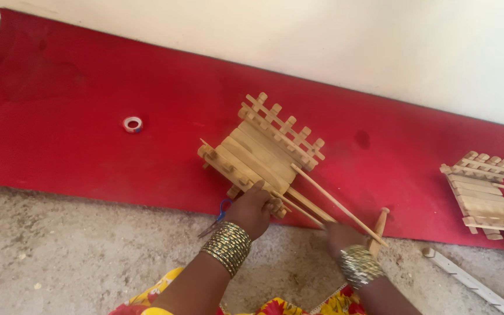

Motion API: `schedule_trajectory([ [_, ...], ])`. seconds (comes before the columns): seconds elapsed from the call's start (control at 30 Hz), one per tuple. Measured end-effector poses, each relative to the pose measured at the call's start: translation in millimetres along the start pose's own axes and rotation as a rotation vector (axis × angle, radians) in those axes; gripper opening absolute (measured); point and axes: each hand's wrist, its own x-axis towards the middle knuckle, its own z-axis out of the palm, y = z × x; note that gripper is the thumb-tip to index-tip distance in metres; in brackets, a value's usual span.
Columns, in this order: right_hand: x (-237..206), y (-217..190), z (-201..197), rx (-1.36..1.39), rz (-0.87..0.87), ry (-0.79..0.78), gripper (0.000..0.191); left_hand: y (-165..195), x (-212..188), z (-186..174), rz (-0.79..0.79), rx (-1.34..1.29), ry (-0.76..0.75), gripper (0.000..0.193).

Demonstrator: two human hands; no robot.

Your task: The person sits on the floor and assembles a small wooden toy structure, fitting slatted side pieces and a fence-like rail together on a red mat. They press and align the wooden parts by hand, reposition the assembly, and finally lift the joined piece upright by its long wooden handle.

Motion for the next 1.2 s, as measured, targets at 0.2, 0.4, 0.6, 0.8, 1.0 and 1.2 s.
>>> schedule_trajectory([
  [0.2,10,-83,-14,0.267,-0.332,0.285,0.032,2,-1,-4,-0.01,0.017,-0.051,0.012],
  [0.4,21,-55,-3,0.301,-0.373,0.271,0.037,2,-2,-3,0.033,-0.007,-0.028,0.013],
  [0.6,4,38,15,0.083,-0.089,0.025,0.028,5,-4,-6,0.0,-0.043,-0.014,0.012],
  [0.8,-4,29,13,0.086,-0.187,0.185,0.032,22,-1,-12,-0.076,0.154,-0.031,0.015],
  [1.0,18,-71,2,0.226,-0.28,0.227,0.037,29,-6,-8,0.183,0.231,0.114,0.014],
  [1.2,11,-49,3,0.189,-0.346,0.252,0.041,16,-5,-4,0.176,0.235,0.118,0.014],
])
